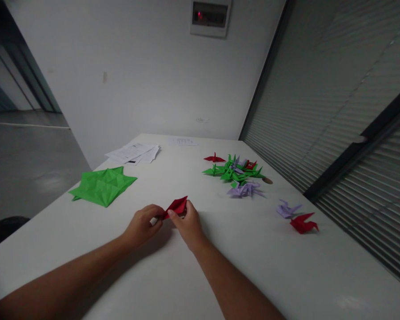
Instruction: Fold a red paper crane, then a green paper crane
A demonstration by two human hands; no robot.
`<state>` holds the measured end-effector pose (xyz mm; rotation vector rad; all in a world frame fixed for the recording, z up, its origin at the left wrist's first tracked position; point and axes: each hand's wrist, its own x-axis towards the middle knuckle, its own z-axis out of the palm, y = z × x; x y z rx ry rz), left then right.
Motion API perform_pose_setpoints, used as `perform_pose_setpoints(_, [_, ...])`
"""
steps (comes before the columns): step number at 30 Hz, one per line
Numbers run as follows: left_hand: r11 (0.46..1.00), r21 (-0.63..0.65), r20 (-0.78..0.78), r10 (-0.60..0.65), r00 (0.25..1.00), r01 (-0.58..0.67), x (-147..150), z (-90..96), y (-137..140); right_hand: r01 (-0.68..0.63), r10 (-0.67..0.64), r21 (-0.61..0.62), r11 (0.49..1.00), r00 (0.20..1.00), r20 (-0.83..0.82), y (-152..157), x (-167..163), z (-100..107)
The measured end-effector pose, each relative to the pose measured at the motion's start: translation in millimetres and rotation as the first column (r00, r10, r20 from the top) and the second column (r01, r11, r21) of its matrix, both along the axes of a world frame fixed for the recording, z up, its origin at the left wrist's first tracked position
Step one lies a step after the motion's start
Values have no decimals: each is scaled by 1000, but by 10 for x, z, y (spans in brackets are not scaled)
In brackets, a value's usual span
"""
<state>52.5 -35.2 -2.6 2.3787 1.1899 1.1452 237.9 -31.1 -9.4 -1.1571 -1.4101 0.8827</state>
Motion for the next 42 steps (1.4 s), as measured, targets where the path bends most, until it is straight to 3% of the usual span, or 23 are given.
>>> perform_pose_setpoints(4, [995, 74, 0, -61, 998, 61, 15, -8, -31, 37, -40, 51, 998, 998, 44, -40, -27, 8])
perform_pose_setpoints(13, [998, -52, 140, -37, 989, 45, 3, -53, -51, -111, -17, 343, 933, 937, 348, -139, -77, 89])
perform_pose_setpoints(16, [991, -106, 194, -60, 979, 82, 12, -44, -53, -116, -7, 344, 932, 942, 336, -151, -93, 90])
perform_pose_setpoints(26, [971, -209, 337, -37, 941, 113, 29, -34, -34, 9, -28, 272, 962, 998, 65, -145, -126, -66])
perform_pose_setpoints(29, [972, -199, 362, -42, 931, 122, 14, -27, -41, -29, -19, 329, 944, 990, 141, -171, -104, 29])
perform_pose_setpoints(33, [979, -141, 370, -86, 925, 148, -6, 2, -49, -162, 18, 445, 881, 951, 309, -202, -72, 149])
perform_pose_setpoints(42, [987, -29, 361, -138, 922, 159, -57, 1, -44, -198, 62, 487, 851, 957, 282, -206, -58, 130])
